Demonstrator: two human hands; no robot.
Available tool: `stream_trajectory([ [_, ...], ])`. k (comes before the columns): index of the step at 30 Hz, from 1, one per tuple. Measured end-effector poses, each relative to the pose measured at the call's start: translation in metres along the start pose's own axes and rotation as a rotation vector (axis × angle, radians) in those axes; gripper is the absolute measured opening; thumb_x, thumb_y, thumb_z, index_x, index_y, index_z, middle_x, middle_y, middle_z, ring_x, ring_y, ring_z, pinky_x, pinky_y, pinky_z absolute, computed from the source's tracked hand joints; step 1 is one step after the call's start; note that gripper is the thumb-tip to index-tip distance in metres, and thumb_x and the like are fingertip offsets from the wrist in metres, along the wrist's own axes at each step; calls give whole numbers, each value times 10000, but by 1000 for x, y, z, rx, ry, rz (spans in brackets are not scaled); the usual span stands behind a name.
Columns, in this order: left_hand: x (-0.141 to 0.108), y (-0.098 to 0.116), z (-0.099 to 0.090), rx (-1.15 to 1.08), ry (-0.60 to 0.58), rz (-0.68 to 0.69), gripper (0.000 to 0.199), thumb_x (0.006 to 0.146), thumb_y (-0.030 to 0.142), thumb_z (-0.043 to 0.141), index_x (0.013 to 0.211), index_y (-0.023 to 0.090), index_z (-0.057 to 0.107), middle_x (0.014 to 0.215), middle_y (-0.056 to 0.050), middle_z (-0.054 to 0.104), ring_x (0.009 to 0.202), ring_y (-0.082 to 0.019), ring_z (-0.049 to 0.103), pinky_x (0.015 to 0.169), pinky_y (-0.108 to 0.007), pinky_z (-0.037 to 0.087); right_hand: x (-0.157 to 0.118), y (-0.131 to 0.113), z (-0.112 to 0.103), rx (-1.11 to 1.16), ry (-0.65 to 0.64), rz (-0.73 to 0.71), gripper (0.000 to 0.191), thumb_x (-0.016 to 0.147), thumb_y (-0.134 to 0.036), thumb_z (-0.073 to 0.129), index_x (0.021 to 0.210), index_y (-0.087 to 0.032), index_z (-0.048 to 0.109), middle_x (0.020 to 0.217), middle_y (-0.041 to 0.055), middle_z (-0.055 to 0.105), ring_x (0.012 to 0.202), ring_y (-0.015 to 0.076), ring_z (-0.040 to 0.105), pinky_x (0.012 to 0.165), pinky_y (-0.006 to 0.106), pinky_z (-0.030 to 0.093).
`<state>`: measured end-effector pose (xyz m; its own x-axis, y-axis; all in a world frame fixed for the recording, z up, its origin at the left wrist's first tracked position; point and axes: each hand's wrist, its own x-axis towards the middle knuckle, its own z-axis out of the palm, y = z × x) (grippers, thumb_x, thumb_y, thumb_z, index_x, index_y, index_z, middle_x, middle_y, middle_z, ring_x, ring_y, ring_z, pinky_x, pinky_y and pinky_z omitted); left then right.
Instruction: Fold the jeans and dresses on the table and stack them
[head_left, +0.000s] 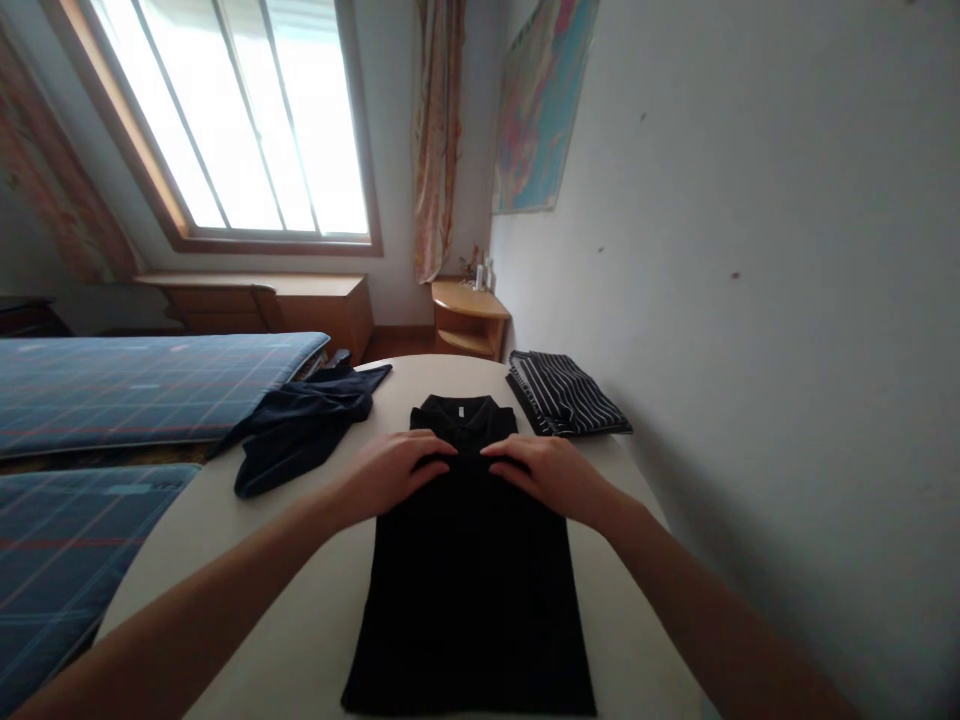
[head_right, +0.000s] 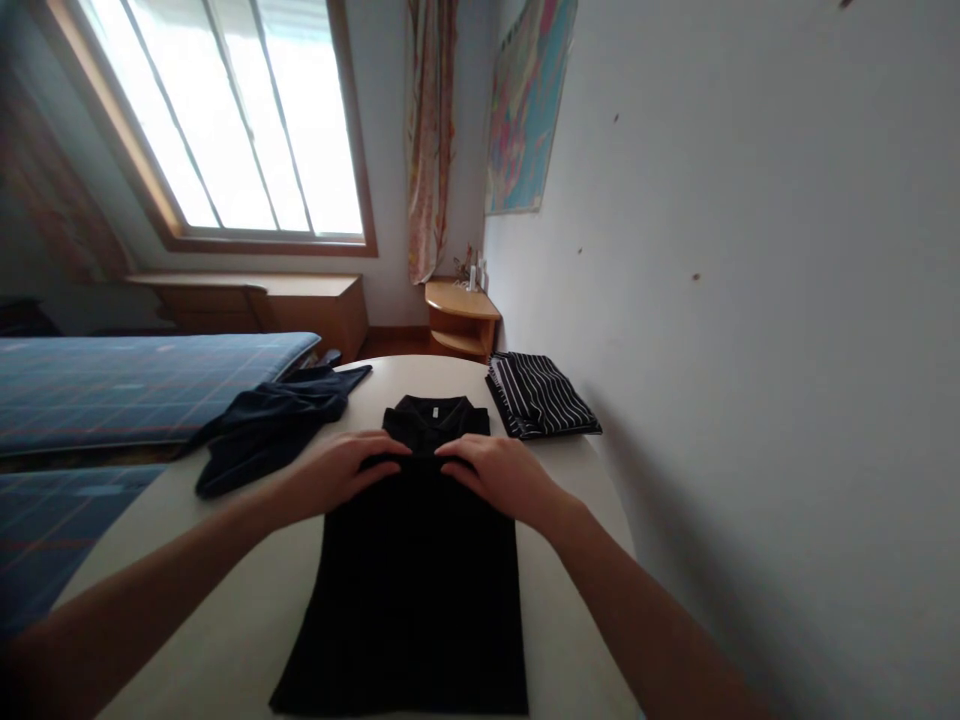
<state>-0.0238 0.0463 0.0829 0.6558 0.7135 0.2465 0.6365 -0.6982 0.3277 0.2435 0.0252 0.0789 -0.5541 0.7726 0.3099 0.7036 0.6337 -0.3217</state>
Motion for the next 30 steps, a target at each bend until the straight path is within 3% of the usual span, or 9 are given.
stream_trajectory([
  [2,16,-17,8,24,16,17,278,988,339,524,1194,241,683,1110,-32,719,1030,-200,665,929,-303,483,17,18,7,19,30,19,269,979,-328,585,1214,-239,680,1192,41,726,1092,215,675,962,337,486],
  [5,29,-40,35,52,-5,6,273,980,291,521,1196,233,677,1149,-41,712,1060,-209,656,954,-321,482,32,47,30,36,-26,74,271,940,-276,639,1199,-213,688,1136,56,742,1056,223,685,935,339,493],
  [8,30,-57,63,67,-45,-49,265,963,272,535,1175,213,683,1145,-64,708,1056,-221,661,937,-324,494,33,68,56,85,-107,119,290,913,-242,667,1195,-182,692,1052,66,750,977,215,693,886,325,499],
  [11,23,-63,79,47,-11,-100,273,961,279,529,1178,198,672,1135,-79,699,1047,-236,663,932,-342,494,28,78,69,203,-98,144,289,908,-229,665,1188,-164,694,1077,77,737,998,194,678,904,300,484],
  [15,9,-54,81,2,-33,-128,282,942,280,548,1195,215,653,1163,-64,696,1051,-243,668,935,-354,492,18,74,65,286,-166,180,349,879,-264,697,1218,-183,688,1062,64,733,976,195,678,893,304,481],
  [22,-32,-11,75,-16,-161,-152,322,920,285,556,1233,256,628,1181,-42,692,1043,-256,677,893,-371,510,-15,39,55,397,-341,187,325,832,-289,737,1147,-211,717,1040,46,739,950,207,684,861,300,504],
  [26,-41,1,70,-12,-196,-232,286,914,287,558,1177,229,657,1130,-56,705,1037,-271,675,894,-384,508,-28,26,53,411,-299,192,288,836,-237,718,1124,-217,717,1067,42,739,979,206,680,888,305,501],
  [30,-38,0,57,-61,-193,-265,230,896,257,578,1095,235,691,1089,-45,712,1009,-248,675,881,-354,497,-29,23,44,434,-239,168,306,859,-238,695,1165,-239,700,1065,26,731,968,187,680,876,291,494],
])
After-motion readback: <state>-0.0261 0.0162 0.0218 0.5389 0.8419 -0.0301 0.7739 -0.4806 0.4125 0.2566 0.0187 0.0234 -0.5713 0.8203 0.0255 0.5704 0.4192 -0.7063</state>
